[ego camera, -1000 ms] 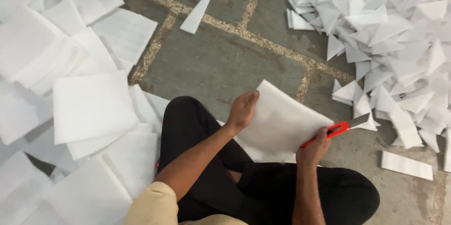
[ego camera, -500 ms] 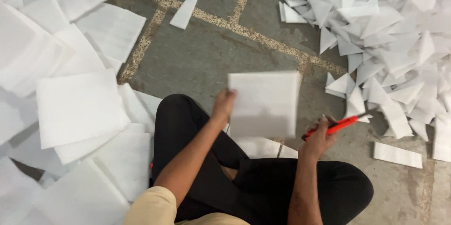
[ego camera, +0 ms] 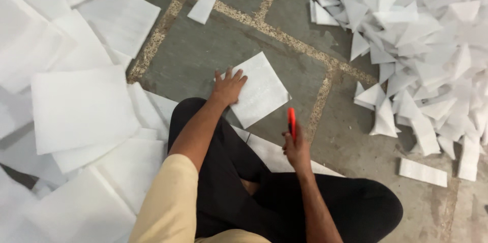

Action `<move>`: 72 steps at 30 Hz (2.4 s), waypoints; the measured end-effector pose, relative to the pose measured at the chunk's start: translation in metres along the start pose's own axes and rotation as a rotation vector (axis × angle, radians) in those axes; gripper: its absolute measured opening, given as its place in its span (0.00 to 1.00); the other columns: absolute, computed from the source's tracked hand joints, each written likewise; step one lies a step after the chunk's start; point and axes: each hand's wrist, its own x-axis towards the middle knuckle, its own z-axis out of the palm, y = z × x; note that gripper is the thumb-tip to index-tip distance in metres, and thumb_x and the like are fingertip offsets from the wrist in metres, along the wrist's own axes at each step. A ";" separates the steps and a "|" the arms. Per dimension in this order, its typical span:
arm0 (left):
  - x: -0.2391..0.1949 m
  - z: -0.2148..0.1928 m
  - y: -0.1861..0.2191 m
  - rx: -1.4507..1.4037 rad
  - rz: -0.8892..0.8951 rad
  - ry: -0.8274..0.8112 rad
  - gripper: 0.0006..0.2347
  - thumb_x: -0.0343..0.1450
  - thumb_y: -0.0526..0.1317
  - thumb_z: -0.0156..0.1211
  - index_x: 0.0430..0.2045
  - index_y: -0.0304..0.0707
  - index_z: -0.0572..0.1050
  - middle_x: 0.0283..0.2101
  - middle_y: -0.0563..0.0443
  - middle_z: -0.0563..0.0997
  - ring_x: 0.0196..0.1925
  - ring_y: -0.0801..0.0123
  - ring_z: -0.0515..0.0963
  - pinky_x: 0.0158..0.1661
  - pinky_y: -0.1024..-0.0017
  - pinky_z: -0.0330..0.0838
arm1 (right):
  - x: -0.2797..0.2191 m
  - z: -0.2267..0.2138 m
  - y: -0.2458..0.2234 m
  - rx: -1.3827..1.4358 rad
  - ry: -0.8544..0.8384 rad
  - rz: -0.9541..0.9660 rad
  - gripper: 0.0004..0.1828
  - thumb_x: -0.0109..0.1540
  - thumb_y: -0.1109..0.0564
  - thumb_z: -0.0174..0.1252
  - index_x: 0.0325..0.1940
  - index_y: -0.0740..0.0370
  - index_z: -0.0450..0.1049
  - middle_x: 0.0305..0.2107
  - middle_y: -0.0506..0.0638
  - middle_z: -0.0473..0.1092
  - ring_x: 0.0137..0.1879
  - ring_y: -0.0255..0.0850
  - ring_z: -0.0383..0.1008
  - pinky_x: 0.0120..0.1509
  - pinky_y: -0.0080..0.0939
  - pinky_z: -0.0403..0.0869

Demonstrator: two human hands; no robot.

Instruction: The person sits on the floor and uses a red utility knife to cut white foam sheets into smaller pieces. They repeatedly pick up sheets, cut them, and place the cut pieces aside, creating a growing pile of offcuts.

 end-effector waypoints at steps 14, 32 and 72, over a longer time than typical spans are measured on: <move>-0.009 -0.012 0.034 -0.104 -0.190 -0.123 0.44 0.64 0.48 0.73 0.74 0.54 0.49 0.78 0.51 0.42 0.74 0.35 0.50 0.57 0.28 0.63 | 0.109 0.092 -0.079 -0.541 -0.088 -0.257 0.37 0.66 0.59 0.50 0.80 0.49 0.49 0.33 0.66 0.76 0.38 0.63 0.78 0.42 0.62 0.74; 0.009 0.034 0.033 -0.172 -0.194 0.025 0.30 0.73 0.44 0.57 0.73 0.56 0.53 0.79 0.52 0.45 0.74 0.32 0.50 0.55 0.20 0.60 | 0.180 0.098 -0.103 -0.597 -0.200 -0.058 0.29 0.66 0.55 0.46 0.74 0.49 0.61 0.35 0.66 0.77 0.38 0.64 0.80 0.48 0.61 0.78; -0.011 -0.010 0.034 -0.157 -0.187 -0.132 0.44 0.64 0.50 0.73 0.74 0.54 0.49 0.78 0.54 0.42 0.76 0.38 0.45 0.61 0.24 0.56 | 0.176 0.103 -0.090 -0.569 -0.053 -0.239 0.31 0.66 0.58 0.49 0.75 0.52 0.57 0.33 0.67 0.77 0.38 0.65 0.79 0.42 0.63 0.76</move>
